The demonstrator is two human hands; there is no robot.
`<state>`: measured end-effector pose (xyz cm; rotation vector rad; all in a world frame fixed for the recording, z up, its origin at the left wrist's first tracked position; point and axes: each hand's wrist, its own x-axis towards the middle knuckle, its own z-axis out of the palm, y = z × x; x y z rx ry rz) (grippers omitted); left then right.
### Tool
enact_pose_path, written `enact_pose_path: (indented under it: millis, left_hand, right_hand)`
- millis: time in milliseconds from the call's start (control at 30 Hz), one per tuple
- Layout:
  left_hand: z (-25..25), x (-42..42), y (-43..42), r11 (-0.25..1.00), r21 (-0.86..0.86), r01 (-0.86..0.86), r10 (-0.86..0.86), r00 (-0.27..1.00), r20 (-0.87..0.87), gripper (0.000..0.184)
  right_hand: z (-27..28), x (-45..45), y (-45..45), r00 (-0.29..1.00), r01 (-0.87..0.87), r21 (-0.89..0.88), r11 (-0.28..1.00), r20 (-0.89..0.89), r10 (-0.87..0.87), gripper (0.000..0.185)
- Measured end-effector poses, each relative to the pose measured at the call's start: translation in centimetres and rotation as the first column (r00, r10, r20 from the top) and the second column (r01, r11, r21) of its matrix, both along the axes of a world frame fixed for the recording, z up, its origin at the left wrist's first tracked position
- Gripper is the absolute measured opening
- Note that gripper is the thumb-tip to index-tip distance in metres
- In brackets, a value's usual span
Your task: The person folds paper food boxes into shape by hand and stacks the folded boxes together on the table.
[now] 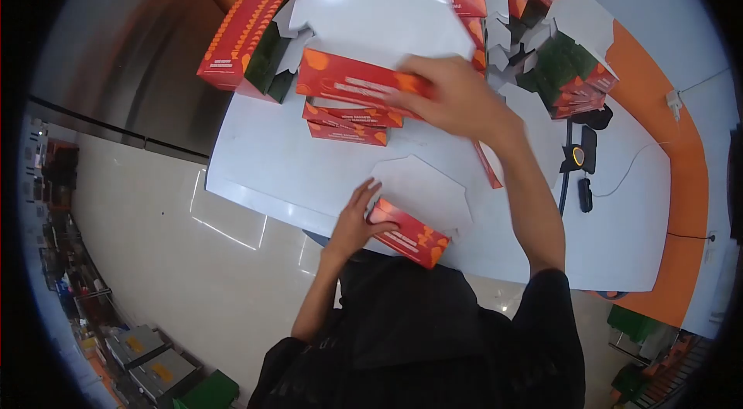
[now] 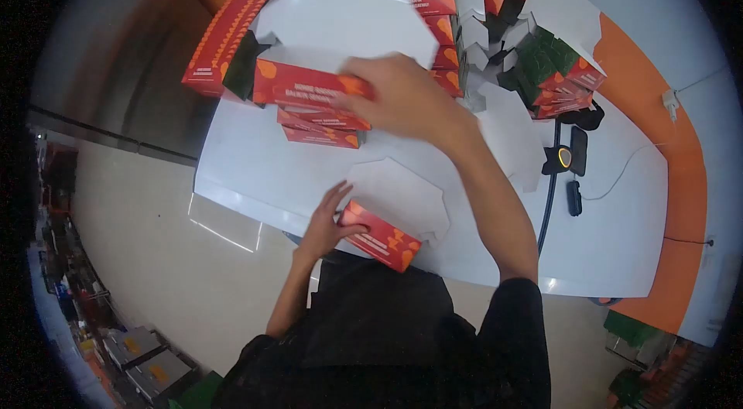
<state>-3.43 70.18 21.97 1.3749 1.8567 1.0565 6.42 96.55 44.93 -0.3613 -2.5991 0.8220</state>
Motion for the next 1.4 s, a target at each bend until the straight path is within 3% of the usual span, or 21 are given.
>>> enact_pose_path:
  millis: [100, 133, 167, 233, 333, 400, 467, 500, 533, 600, 667, 700, 800, 933, 1067, 1167, 1233, 1333, 1400]
  left_hand:
    - [5.1, -2.0, 0.6, 0.976, 0.181, -0.118, 0.123, 0.992, -0.013, 0.110]
    - [5.4, -1.8, -0.5, 0.895, 0.340, -0.289, 0.272, 0.957, 0.098, 0.117]
    - [5.1, -2.4, -1.1, 0.755, 0.561, -0.341, 0.379, 0.924, 0.050, 0.129]
    - [10.4, -1.6, 1.2, 0.630, 0.752, -0.195, 0.313, 0.950, -0.016, 0.138]
    - [12.7, -1.1, 3.7, 0.777, 0.596, 0.203, -0.119, 0.977, -0.178, 0.142]
    - [12.0, 1.3, 4.7, 0.779, 0.619, 0.099, -0.196, 0.977, 0.090, 0.129]
    - [9.3, 2.9, 4.9, 0.766, 0.642, -0.016, -0.224, 0.930, 0.290, 0.123]
    - [11.3, 5.0, 5.6, 0.807, 0.579, -0.117, -0.130, 0.921, 0.366, 0.118]
    - [11.4, 4.9, 5.5, 0.854, 0.518, -0.043, -0.163, 0.924, 0.345, 0.118]
    - [11.0, 4.3, 5.3, 0.921, 0.379, 0.091, -0.222, 0.922, 0.317, 0.117]
    - [9.7, 4.6, 5.7, 0.907, 0.419, -0.033, -0.156, 0.899, 0.409, 0.117]
    - [9.4, 4.7, 6.0, 0.908, 0.403, -0.112, -0.099, 0.879, 0.467, 0.117]
    - [7.9, 4.3, 6.5, 0.910, 0.348, -0.223, 0.000, 0.842, 0.539, 0.120]
    - [7.3, 3.7, 6.4, 0.928, 0.283, -0.241, 0.078, 0.871, 0.485, 0.122]
    - [6.6, 3.0, 6.4, 0.945, 0.260, -0.196, 0.067, 0.898, 0.435, 0.124]
    - [6.1, 2.2, 6.8, 0.922, 0.381, -0.063, -0.087, 0.927, 0.365, 0.124]
    - [6.4, 2.6, 7.5, 0.902, 0.429, 0.039, -0.185, 0.934, 0.305, 0.122]
    - [8.0, 3.8, 9.4, 0.902, 0.419, 0.105, -0.224, 0.943, 0.246, 0.118]
    - [7.7, 4.0, 10.6, 0.900, 0.424, 0.100, -0.232, 0.934, 0.271, 0.116]
  right_hand:
    - [1.4, 8.7, -3.5, 0.999, -0.036, -0.217, 0.976, -0.011, 0.034, 0.027]
    - [0.8, 11.0, -4.8, 1.000, -0.013, -0.286, 0.958, -0.009, 0.011, 0.027]
    - [0.3, 12.7, -5.9, 0.999, -0.028, -0.262, 0.965, -0.040, 0.018, 0.027]
    - [-1.0, 15.5, -8.3, 0.995, -0.044, -0.291, 0.956, -0.095, 0.017, 0.027]
    - [-2.6, 17.7, -11.8, 0.989, -0.044, -0.420, 0.906, -0.148, -0.020, 0.027]
    - [-2.9, 18.5, -13.3, 0.990, -0.006, -0.510, 0.860, -0.127, -0.068, 0.028]
    - [-4.4, 19.5, -14.6, 0.987, 0.021, -0.577, 0.816, -0.117, -0.108, 0.032]
    - [-4.8, 20.0, -15.2, 0.986, 0.051, -0.620, 0.783, -0.094, -0.138, 0.033]
    - [-5.3, 20.6, -15.8, 0.984, 0.079, -0.661, 0.747, -0.067, -0.164, 0.035]
    - [-6.8, 22.0, -16.6, 0.974, 0.041, -0.739, 0.672, -0.119, -0.191, 0.057]
    - [-8.5, 22.5, -16.3, 0.943, -0.043, -0.740, 0.671, -0.252, -0.218, 0.071]
    - [-10.0, 22.8, -15.9, 0.923, -0.098, -0.752, 0.652, -0.314, -0.223, 0.096]
    - [-10.5, 22.4, -17.9, 0.907, 0.138, -0.754, 0.643, -0.165, -0.389, 0.104]
    - [-14.0, 21.6, -19.3, 0.883, 0.322, -0.730, 0.603, 0.002, -0.469, 0.100]
    - [-13.0, 21.8, -18.5, 0.934, 0.274, -0.786, 0.553, 0.082, -0.347, 0.089]
    - [-11.6, 22.4, -16.2, 0.984, -0.050, -0.788, 0.614, -0.145, -0.106, 0.079]
    - [-11.0, 21.9, -15.3, 0.941, -0.150, -0.925, 0.349, -0.242, -0.236, 0.075]
    - [-8.9, 20.9, -13.5, 0.960, -0.078, -0.931, 0.357, -0.167, -0.225, 0.055]
    - [-7.8, 20.2, -11.9, 0.991, 0.107, -0.927, 0.358, 0.070, -0.115, 0.041]
